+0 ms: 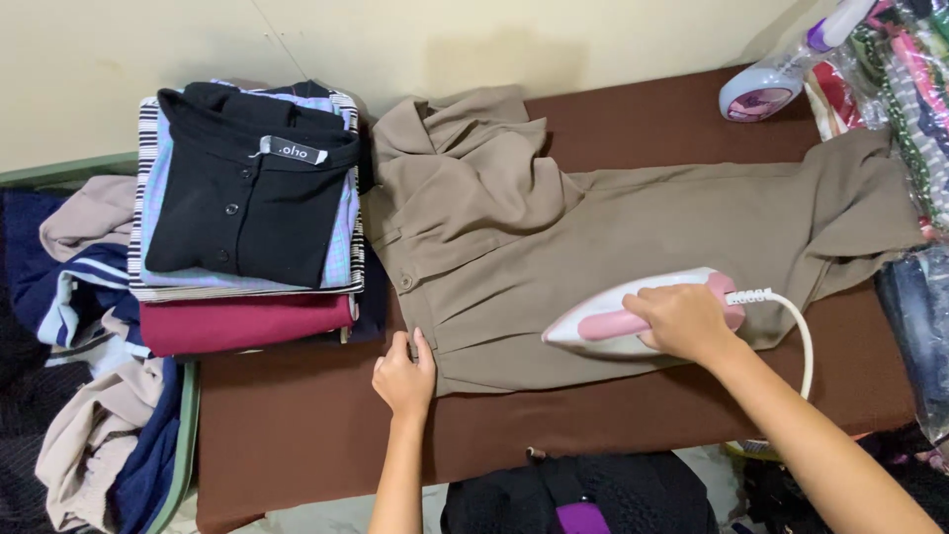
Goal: Ironing a pair of tan trousers on a flat surface using a hand iron and spray bottle.
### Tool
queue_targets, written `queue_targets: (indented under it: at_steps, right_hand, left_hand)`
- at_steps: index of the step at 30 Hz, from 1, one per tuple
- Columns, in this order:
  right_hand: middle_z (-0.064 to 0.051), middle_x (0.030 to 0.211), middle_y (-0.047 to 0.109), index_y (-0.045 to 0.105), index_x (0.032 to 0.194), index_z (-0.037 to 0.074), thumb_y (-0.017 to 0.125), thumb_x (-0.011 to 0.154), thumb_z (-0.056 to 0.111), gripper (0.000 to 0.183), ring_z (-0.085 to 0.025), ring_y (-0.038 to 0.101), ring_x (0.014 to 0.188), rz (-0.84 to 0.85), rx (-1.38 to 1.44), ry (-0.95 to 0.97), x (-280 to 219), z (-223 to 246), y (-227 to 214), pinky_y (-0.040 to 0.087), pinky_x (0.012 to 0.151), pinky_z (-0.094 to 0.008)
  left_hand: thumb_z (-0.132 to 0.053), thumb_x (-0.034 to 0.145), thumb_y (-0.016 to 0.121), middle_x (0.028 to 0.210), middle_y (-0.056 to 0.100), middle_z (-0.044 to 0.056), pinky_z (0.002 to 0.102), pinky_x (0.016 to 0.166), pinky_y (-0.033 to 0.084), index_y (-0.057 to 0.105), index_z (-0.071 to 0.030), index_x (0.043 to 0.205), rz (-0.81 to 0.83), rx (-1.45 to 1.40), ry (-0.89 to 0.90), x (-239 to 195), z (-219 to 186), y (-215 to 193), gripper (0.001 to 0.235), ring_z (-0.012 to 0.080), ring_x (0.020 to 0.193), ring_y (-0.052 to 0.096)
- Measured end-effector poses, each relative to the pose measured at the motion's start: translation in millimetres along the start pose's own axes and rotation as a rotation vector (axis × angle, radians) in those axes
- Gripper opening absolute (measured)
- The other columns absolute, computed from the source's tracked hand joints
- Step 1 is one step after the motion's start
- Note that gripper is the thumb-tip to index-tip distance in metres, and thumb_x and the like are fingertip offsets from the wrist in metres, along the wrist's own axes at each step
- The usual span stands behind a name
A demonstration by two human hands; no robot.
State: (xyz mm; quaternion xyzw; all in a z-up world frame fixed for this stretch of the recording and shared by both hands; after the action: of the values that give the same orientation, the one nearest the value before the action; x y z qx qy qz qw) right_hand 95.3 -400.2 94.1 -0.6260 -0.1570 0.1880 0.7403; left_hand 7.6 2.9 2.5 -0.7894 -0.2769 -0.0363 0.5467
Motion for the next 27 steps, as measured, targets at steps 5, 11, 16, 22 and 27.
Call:
queue_targets:
  at_steps: [5, 11, 16, 22, 27]
  right_hand:
    - [-0.008, 0.077, 0.070, 0.067, 0.090, 0.013, 0.078, 0.066, 0.021, 0.027, -0.033, 0.069, 0.071, -0.045, -0.050, 0.100, 37.1, 35.6, -3.8, 0.053, 0.060, -0.048]
    - [-0.007, 0.073, 0.067, 0.066, 0.088, 0.012, 0.079, 0.061, 0.019, 0.030, -0.030, 0.070, 0.069, -0.031, 0.037, -0.167, 43.3, 57.3, 8.6, 0.053, 0.058, -0.046]
    - [-0.006, 0.075, 0.067, 0.064, 0.084, 0.012, 0.077, 0.063, 0.016, 0.025, -0.030, 0.069, 0.070, -0.045, -0.032, -0.075, 59.7, 80.7, 12.5, 0.053, 0.058, -0.045]
    - [-0.008, 0.072, 0.067, 0.066, 0.086, 0.010, 0.074, 0.058, 0.013, 0.030, -0.032, 0.069, 0.065, -0.150, 0.056, -0.239, 62.4, 101.2, 19.2, 0.052, 0.053, -0.047]
    - [-0.008, 0.073, 0.067, 0.064, 0.085, 0.011, 0.074, 0.063, 0.012, 0.025, -0.031, 0.069, 0.064, -0.110, -0.023, -0.064, 72.1, 121.0, 18.8, 0.053, 0.054, -0.045]
  left_hand:
    - [-0.029, 0.096, 0.068, 0.063, 0.063, 0.014, 0.047, 0.054, 0.047, 0.058, -0.009, 0.073, -0.031, 0.003, 0.029, -0.8, -1.4, -1.7, 0.032, 0.0379, 0.056, 0.058]
    - [-0.028, 0.096, 0.067, 0.060, 0.063, 0.013, 0.045, 0.053, 0.047, 0.060, -0.009, 0.075, -0.013, -0.052, -0.006, 1.1, -1.1, -2.0, 0.029, 0.0365, 0.052, 0.057]
    - [-0.028, 0.095, 0.068, 0.060, 0.063, 0.013, 0.044, 0.050, 0.046, 0.060, -0.009, 0.075, 0.000, -0.050, -0.009, 1.2, -1.7, -2.8, 0.029, 0.0351, 0.051, 0.057]
    - [-0.027, 0.095, 0.069, 0.058, 0.062, 0.012, 0.044, 0.052, 0.046, 0.061, -0.008, 0.074, -0.025, -0.057, 0.014, 2.2, 0.1, 1.3, 0.029, 0.0354, 0.052, 0.057]
    - [-0.027, 0.094, 0.069, 0.063, 0.066, 0.015, 0.042, 0.053, 0.047, 0.067, -0.009, 0.082, -0.046, -0.074, 0.020, 0.3, 0.4, -2.1, 0.021, 0.0347, 0.052, 0.059]
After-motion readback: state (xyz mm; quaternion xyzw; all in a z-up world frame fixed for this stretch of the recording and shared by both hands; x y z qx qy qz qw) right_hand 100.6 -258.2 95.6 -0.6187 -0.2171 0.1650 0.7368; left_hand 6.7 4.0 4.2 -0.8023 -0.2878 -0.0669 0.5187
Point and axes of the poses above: each hand's wrist, its own x-axis towards the middle knuckle, its own y-axis out of the palm, z = x × y, the point moved 1 cm from there along x, towards the middle knuckle
